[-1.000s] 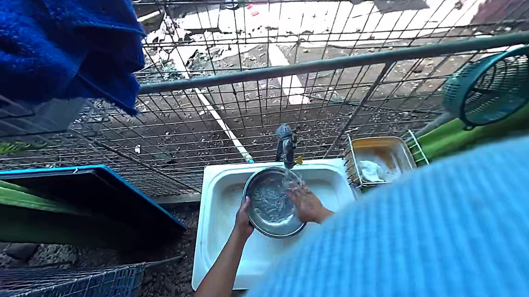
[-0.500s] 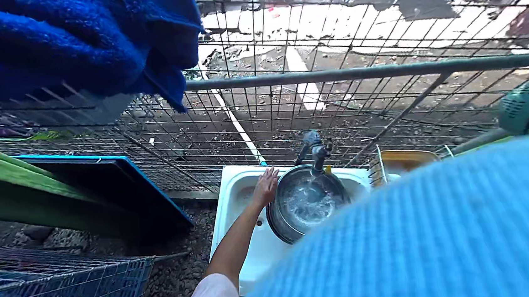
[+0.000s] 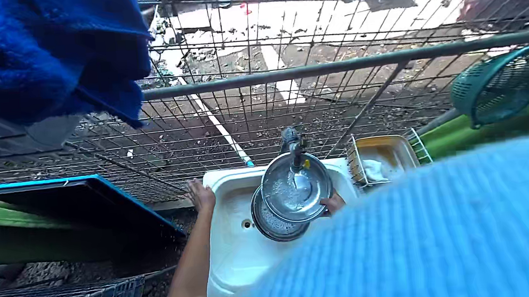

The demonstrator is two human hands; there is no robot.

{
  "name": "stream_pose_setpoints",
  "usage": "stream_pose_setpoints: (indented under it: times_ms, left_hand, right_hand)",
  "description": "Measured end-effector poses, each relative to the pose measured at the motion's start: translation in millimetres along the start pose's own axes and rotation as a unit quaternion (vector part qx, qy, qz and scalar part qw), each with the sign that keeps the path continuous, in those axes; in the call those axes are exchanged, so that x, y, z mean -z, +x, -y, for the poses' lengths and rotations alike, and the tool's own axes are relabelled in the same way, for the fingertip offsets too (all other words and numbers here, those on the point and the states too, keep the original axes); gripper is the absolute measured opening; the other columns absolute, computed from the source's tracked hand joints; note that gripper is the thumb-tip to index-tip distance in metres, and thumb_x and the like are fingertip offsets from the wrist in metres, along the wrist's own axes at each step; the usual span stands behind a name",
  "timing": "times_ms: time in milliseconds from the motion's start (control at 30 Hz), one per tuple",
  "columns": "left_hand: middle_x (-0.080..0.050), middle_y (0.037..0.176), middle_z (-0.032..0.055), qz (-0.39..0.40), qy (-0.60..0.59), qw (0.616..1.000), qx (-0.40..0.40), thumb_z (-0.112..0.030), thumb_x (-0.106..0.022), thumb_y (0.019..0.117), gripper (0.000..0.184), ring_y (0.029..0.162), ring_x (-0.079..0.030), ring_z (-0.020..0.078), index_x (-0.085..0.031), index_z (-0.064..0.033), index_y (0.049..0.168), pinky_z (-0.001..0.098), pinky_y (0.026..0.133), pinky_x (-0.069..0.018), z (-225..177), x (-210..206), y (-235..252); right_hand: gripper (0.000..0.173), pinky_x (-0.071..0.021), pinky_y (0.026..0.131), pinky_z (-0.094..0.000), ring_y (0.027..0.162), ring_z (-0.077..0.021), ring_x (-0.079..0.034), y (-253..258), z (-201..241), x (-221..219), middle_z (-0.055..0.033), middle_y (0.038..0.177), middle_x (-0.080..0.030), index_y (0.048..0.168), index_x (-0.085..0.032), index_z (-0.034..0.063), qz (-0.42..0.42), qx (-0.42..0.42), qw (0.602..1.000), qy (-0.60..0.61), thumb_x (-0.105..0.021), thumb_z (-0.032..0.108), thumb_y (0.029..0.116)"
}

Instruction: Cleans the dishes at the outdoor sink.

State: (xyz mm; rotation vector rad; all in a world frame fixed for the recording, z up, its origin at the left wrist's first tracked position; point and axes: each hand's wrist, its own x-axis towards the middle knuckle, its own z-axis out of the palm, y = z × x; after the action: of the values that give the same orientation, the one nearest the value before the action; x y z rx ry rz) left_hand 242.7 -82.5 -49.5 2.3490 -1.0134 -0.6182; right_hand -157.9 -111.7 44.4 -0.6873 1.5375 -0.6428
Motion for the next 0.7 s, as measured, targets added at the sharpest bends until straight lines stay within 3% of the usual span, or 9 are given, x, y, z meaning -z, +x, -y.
stream_pose_setpoints:
  times_ms: [67,133,200,267,367,467,567,633,700]
  left_hand:
    - [-0.025,0.161,0.0353,0.067,-0.144,0.984,-0.083,-0.015,-0.049,0.1068,0.057,0.151,-0.025,0.0483,-0.031,0.0124,0.154,0.0578,0.124,-0.0217,-47.2,-11.6,-28.7]
    - [-0.053,0.148,0.0207,0.248,-0.302,0.921,-0.010,-0.023,-0.045,0.1103,0.047,0.136,-0.051,0.0303,-0.043,0.0006,0.151,0.0479,0.112,-0.0409,-96.6,-16.7,-66.7]
    - [-0.067,0.119,0.0136,0.374,-0.409,0.827,0.099,-0.026,-0.043,0.1086,0.038,0.104,-0.067,0.0213,-0.047,-0.0073,0.142,0.0419,0.089,-0.0561,-119.5,-20.7,-96.9]
    - [-0.065,0.104,0.0139,0.364,-0.442,0.807,0.144,-0.014,-0.044,0.1038,0.039,0.085,-0.066,0.0199,-0.040,-0.0061,0.142,0.0377,0.074,-0.0568,-126.3,-29.0,-125.5]
    - [-0.062,0.117,0.0195,0.315,-0.477,0.803,0.167,-0.011,-0.043,0.1033,0.052,0.093,-0.064,0.0223,-0.029,-0.0060,0.154,0.0382,0.079,-0.0551,-126.2,-56.0,-163.2]
    - [-0.064,0.117,0.0191,0.306,-0.491,0.792,0.195,-0.020,-0.040,0.1089,0.042,0.095,-0.066,0.0234,-0.036,-0.0065,0.149,0.0391,0.078,-0.0564,-133.0,-83.8,-179.6]
    - [-0.055,0.139,0.0213,0.302,-0.496,0.798,0.160,-0.031,-0.036,0.1117,0.051,0.118,-0.059,0.0276,-0.027,-0.0100,0.158,0.0462,0.097,-0.0509,-135.6,-97.1,-164.1]
    - [-0.051,0.145,0.0228,0.281,-0.478,0.821,0.136,-0.032,-0.034,0.1120,0.054,0.124,-0.055,0.0298,-0.025,-0.0088,0.160,0.0490,0.102,-0.0467,-136.8,-92.1,-146.5]
    - [-0.057,0.138,0.0228,0.269,-0.453,0.837,0.150,-0.036,-0.036,0.1119,0.053,0.118,-0.061,0.0311,-0.030,-0.0101,0.158,0.0503,0.097,-0.0508,-144.3,-78.7,-139.3]
  right_hand:
    - [0.058,-0.0572,0.068,-0.0473,0.089,-0.0311,-0.066,9.7,-5.8,2.0,-0.0246,0.122,-0.058,0.154,-0.033,0.0087,0.011,-0.042,0.999,0.020,-0.049,-0.006,0.1001]
    - [0.041,-0.0569,0.073,-0.0441,0.089,-0.0272,-0.065,21.8,-8.3,3.0,-0.0221,0.115,-0.061,0.145,-0.043,0.0029,0.033,-0.062,0.997,-0.006,-0.050,0.002,0.1045]
    - [0.039,-0.0555,0.085,-0.0456,0.100,-0.0301,-0.065,40.4,-8.5,2.0,-0.0249,0.120,-0.062,0.140,-0.049,-0.0028,0.031,-0.034,0.993,-0.107,-0.057,0.006,0.1038]
    - [0.048,-0.0498,0.102,-0.0548,0.120,-0.0402,-0.062,57.9,-0.2,-1.9,-0.0299,0.132,-0.061,0.142,-0.051,-0.0042,0.001,0.046,0.957,-0.287,-0.067,0.011,0.0993]
    - [0.070,-0.0323,0.115,-0.0678,0.148,-0.0467,-0.036,72.2,-1.4,-26.8,-0.0300,0.161,-0.033,0.159,-0.031,-0.0004,-0.045,0.189,0.814,-0.547,-0.061,0.016,0.0992]
    - [0.077,-0.0037,0.124,-0.0675,0.157,-0.0486,-0.007,87.0,-42.7,-63.1,-0.0335,0.167,-0.012,0.159,-0.021,-0.0104,-0.003,0.348,0.768,-0.538,-0.061,0.018,0.0991]
    - [0.067,-0.0092,0.130,-0.0516,0.158,-0.0396,-0.013,71.5,-68.4,-90.1,-0.0301,0.167,-0.017,0.159,-0.021,-0.0104,0.153,0.364,0.829,-0.396,-0.045,0.023,0.1067]
    - [0.057,-0.0087,0.126,-0.0613,0.158,-0.0400,-0.016,70.4,-72.1,-64.9,-0.0237,0.168,-0.023,0.159,-0.032,-0.0013,0.288,0.363,0.783,-0.415,-0.041,0.024,0.1089]
    - [0.061,-0.0175,0.125,-0.0616,0.157,-0.0381,-0.021,79.0,-61.8,-21.9,-0.0159,0.169,-0.025,0.161,-0.038,0.0142,0.306,0.352,0.699,-0.541,-0.055,0.031,0.1047]
